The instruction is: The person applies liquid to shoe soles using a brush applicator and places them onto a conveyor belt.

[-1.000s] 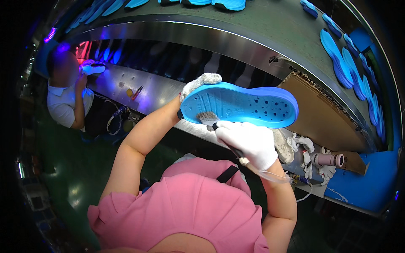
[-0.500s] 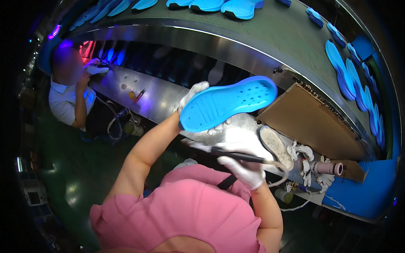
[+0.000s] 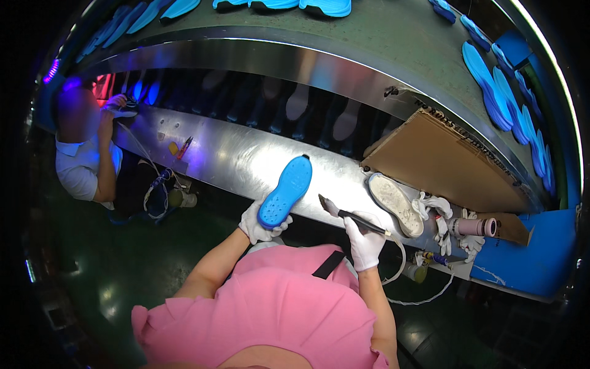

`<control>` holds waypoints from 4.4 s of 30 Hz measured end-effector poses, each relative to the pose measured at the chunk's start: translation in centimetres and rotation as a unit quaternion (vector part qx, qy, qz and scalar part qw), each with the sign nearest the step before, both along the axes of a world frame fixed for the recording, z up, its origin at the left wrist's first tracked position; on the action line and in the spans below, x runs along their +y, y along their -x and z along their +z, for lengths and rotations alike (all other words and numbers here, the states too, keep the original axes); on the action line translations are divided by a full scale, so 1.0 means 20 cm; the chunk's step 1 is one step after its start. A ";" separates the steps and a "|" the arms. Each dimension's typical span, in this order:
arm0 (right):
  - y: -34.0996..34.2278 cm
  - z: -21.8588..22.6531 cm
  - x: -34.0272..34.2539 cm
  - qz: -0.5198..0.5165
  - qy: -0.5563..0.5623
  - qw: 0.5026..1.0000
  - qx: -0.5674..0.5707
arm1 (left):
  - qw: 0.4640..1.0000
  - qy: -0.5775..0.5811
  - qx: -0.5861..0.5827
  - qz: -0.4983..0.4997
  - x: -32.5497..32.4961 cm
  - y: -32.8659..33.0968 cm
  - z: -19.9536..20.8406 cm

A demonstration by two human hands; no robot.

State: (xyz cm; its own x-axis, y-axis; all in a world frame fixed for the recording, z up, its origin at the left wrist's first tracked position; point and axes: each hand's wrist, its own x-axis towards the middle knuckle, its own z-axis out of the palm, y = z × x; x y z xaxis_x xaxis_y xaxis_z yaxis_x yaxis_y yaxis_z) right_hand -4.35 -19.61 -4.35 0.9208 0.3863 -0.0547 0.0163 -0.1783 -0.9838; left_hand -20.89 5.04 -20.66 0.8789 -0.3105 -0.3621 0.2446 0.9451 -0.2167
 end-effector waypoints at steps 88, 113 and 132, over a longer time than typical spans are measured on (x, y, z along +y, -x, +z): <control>-0.03 0.62 0.30 0.331 0.039 0.782 -0.527 | 0.951 -0.088 -0.243 0.173 -0.19 -0.50 0.90; -0.04 0.64 0.27 0.427 0.072 0.786 -0.441 | 0.838 -0.535 -0.050 -0.097 0.19 -0.63 1.05; -0.12 0.68 0.17 0.240 0.100 0.825 -0.501 | 0.738 -0.650 -0.128 -0.128 0.24 -0.72 1.35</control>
State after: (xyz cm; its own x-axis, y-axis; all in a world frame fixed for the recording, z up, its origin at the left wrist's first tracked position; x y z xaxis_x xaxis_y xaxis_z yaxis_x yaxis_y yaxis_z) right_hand -2.01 -16.28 9.32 0.2862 0.7958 0.5336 0.9199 -0.0725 -0.3853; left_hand -6.54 9.76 6.38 0.9431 -0.0154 -0.3322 0.3267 0.2302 0.9167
